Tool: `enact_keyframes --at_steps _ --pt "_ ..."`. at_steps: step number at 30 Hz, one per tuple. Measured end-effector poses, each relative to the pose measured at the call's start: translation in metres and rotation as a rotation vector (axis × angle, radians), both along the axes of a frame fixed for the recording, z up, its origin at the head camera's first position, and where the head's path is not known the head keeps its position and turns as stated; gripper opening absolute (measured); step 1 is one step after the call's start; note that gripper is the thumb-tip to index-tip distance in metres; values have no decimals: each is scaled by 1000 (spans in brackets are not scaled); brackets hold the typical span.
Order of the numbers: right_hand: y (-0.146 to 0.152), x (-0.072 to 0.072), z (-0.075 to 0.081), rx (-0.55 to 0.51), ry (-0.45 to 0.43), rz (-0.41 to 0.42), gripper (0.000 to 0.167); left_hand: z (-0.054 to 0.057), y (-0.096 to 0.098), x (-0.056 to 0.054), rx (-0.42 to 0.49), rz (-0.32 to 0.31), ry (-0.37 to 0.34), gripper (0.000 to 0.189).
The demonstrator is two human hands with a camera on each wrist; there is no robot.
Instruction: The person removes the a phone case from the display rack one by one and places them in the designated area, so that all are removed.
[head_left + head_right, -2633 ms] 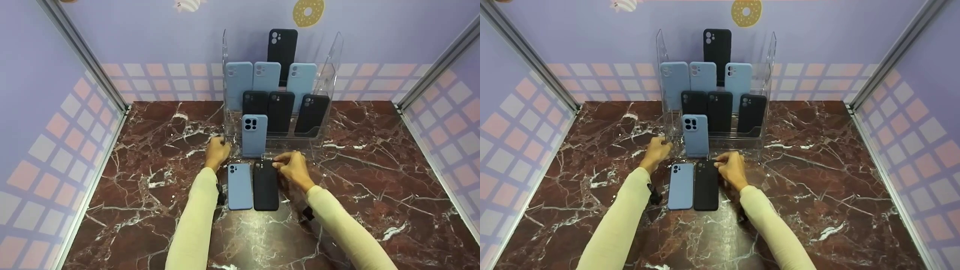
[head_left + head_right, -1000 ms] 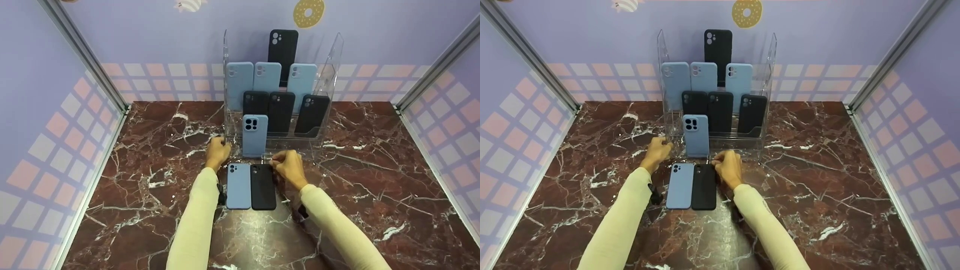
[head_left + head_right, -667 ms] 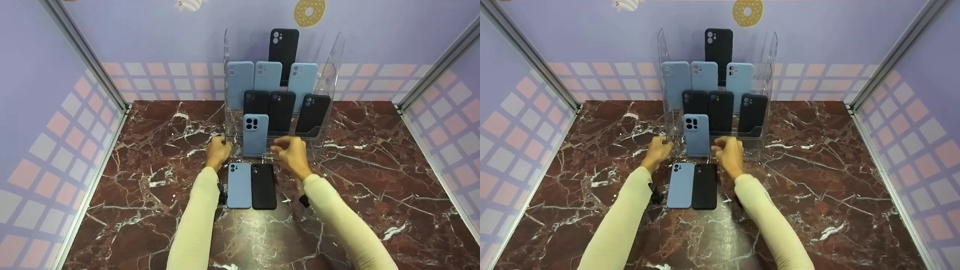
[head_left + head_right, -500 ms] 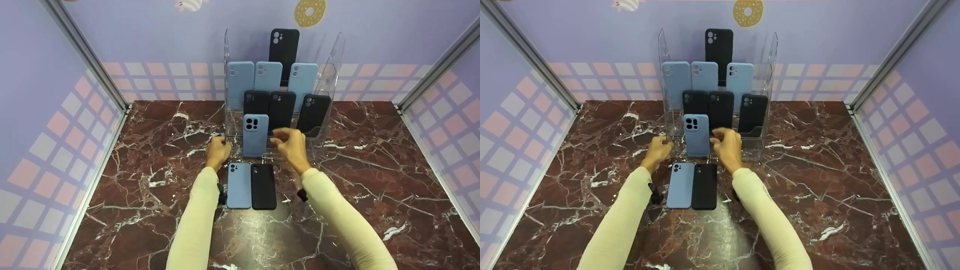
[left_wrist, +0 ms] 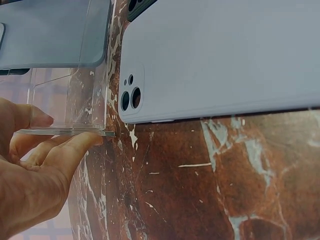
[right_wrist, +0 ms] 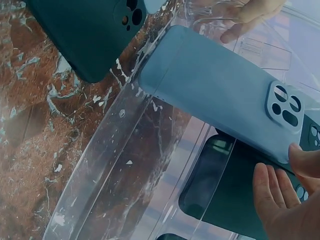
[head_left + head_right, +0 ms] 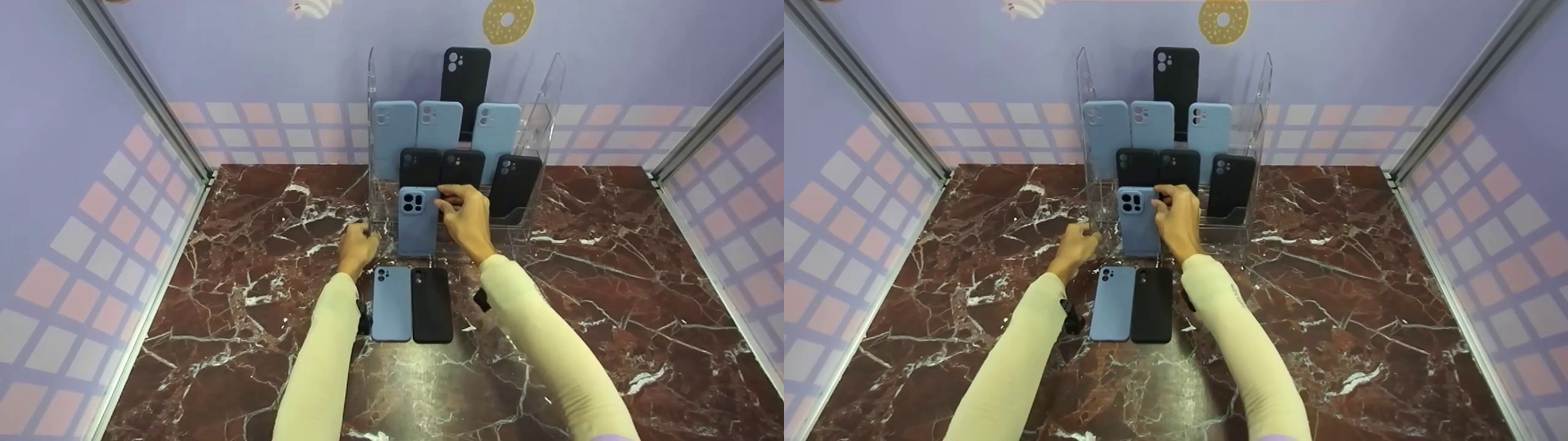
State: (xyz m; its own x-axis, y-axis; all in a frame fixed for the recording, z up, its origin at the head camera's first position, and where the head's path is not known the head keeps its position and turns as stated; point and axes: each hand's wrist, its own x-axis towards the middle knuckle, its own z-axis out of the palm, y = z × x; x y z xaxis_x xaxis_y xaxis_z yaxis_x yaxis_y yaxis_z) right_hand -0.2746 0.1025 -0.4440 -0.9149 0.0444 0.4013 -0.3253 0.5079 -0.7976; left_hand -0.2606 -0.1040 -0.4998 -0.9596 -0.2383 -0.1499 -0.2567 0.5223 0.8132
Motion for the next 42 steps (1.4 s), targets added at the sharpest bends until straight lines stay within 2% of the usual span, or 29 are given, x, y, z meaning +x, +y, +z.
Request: enact_keyframes --at_steps 8,26,31,33,36,42 --pt "1 -3 1 21 2 -6 19 -2 2 -1 0 -9 7 16" --pt "-4 -5 -4 -41 40 -13 11 -1 0 -1 5 -3 17 15" --pt "-4 -3 -5 -50 58 -3 10 -1 0 -1 6 4 24 24" --pt "-4 -3 -4 -62 73 1 10 -1 0 0 9 7 21 26" --pt "-3 -1 -2 -80 118 1 10 -1 0 0 -6 0 18 20" --pt "3 3 9 -110 234 11 10 -1 1 0 -24 -6 20 20"
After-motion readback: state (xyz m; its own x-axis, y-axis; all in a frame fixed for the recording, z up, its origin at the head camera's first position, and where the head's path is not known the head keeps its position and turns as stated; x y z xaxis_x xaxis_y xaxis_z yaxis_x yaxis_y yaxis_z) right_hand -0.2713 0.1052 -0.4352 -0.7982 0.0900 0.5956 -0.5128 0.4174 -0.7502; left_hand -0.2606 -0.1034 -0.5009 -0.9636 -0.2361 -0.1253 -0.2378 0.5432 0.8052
